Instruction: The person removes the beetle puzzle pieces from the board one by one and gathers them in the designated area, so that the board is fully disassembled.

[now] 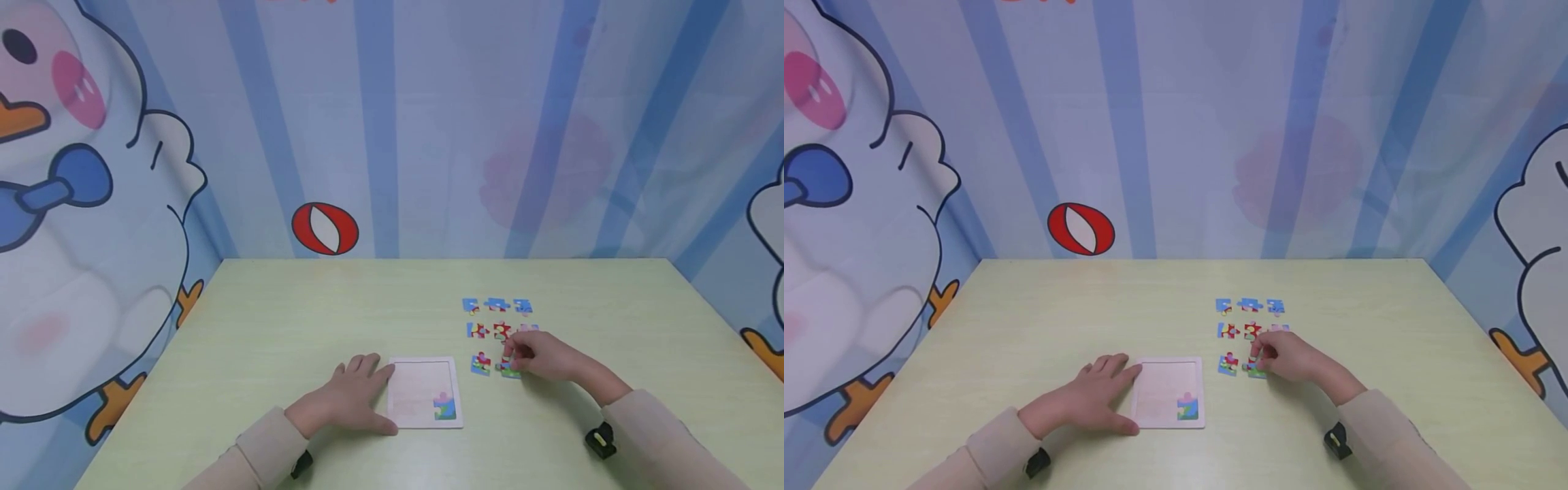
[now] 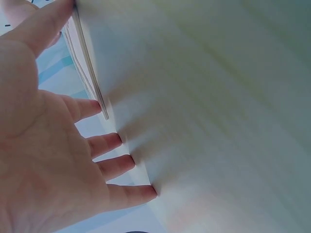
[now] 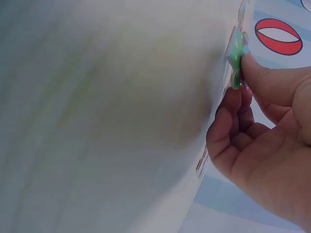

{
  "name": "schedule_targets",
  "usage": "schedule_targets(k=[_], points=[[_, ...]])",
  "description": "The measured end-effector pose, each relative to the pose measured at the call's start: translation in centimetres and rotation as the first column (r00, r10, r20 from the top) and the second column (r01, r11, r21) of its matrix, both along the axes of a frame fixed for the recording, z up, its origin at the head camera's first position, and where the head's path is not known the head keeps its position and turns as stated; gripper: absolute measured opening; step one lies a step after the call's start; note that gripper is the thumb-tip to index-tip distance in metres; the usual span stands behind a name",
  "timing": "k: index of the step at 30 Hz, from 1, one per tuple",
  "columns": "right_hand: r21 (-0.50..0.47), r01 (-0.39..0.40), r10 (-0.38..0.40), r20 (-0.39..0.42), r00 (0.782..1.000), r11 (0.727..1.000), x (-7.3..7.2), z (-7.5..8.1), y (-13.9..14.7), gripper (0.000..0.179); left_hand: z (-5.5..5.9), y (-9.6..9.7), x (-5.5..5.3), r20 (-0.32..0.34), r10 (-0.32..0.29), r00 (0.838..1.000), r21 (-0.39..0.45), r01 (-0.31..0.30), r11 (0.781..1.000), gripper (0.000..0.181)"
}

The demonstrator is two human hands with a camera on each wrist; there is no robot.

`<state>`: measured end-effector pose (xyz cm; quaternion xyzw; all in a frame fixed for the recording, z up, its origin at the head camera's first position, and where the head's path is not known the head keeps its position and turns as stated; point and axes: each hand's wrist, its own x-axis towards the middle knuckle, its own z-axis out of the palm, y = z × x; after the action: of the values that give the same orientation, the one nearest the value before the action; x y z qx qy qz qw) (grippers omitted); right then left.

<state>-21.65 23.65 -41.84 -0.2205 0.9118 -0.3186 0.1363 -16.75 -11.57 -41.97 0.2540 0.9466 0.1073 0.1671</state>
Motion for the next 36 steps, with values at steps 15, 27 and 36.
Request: schedule_targets(k=[15, 27, 36], points=[[0.036, -0.004, 0.005, -0.028, 1.0, 0.999, -0.18, -0.14, -0.13, 0.005, 0.22, 0.1, 0.02, -0.002, 0.001, 1.0, 0.0, -0.001, 1.0, 0.095], [0.056, -0.007, 0.009, -0.035, 0.999, 0.998, -0.24, -0.3, -0.17, 0.006, 0.21, 0.08, 0.06, -0.003, 0.0, 1.0, -0.002, 0.0, 1.0, 0.095], [0.071, 0.003, 0.001, -0.054, 0.999, 0.997, -0.09, -0.15, -0.46, 0.006, 0.09, 0.03, 0.08, 0.003, 0.004, 1.0, 0.006, -0.004, 1.0, 0.096]])
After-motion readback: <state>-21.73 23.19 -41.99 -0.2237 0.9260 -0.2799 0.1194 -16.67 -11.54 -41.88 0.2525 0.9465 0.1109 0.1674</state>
